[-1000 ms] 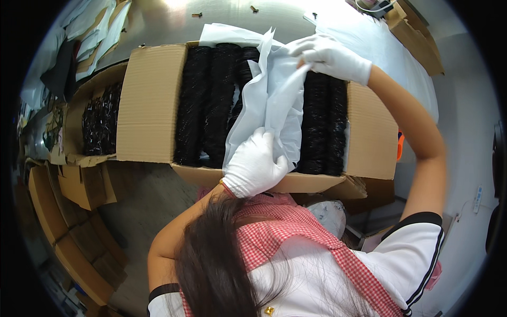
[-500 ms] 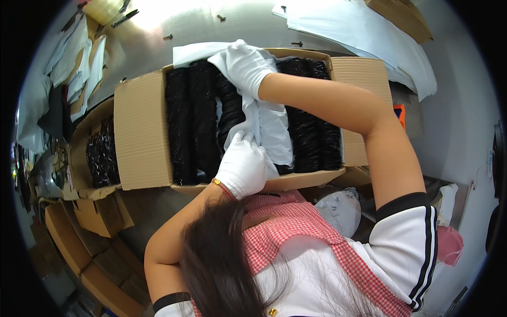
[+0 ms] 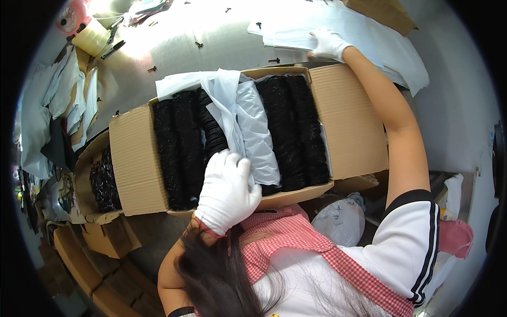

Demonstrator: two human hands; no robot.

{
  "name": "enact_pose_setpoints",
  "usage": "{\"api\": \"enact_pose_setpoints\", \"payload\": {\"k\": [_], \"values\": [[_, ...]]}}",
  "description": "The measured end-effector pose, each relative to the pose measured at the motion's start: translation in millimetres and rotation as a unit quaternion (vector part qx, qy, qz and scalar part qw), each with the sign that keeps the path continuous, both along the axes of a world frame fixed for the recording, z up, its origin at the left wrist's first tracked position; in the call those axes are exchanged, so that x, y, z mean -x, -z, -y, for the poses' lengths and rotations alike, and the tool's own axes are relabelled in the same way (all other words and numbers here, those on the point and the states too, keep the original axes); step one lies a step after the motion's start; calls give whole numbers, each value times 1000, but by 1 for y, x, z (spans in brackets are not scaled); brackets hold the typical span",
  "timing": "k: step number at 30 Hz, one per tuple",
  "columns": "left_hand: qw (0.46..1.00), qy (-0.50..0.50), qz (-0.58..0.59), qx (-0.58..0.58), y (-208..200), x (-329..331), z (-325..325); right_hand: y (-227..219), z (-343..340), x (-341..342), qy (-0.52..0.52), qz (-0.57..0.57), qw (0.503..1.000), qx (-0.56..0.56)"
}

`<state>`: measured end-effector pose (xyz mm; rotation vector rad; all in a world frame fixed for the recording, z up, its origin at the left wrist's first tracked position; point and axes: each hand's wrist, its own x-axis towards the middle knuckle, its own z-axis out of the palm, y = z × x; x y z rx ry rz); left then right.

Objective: The person assembles sunglasses by attaching small metal arms to black frames, then places the completed units into a cardboard box. The person also retrieves a metal rack, places it on the table, and arranges the assembled sunglasses on it before covering the box with tissue paper.

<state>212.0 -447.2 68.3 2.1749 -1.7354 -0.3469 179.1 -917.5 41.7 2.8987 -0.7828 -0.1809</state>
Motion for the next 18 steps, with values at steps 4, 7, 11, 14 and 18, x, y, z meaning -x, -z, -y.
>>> {"api": "enact_pose_setpoints", "payload": {"k": [4,7,11,14,18], "values": [[996,-27,32,73,19,-3,30,19,33,26,-36,91,992,-80],[994,-88,65,12,43,-6,45,25,34,35,-41,107,984,-134],[993,-100,68,5,61,-11,44,25,45,36,-10,142,966,-216],[994,-104,44,11,63,-12,46,24,59,32,-25,125,960,-248],[993,-109,34,29,53,-13,46,-7,56,13,-89,198,974,-66]]}}
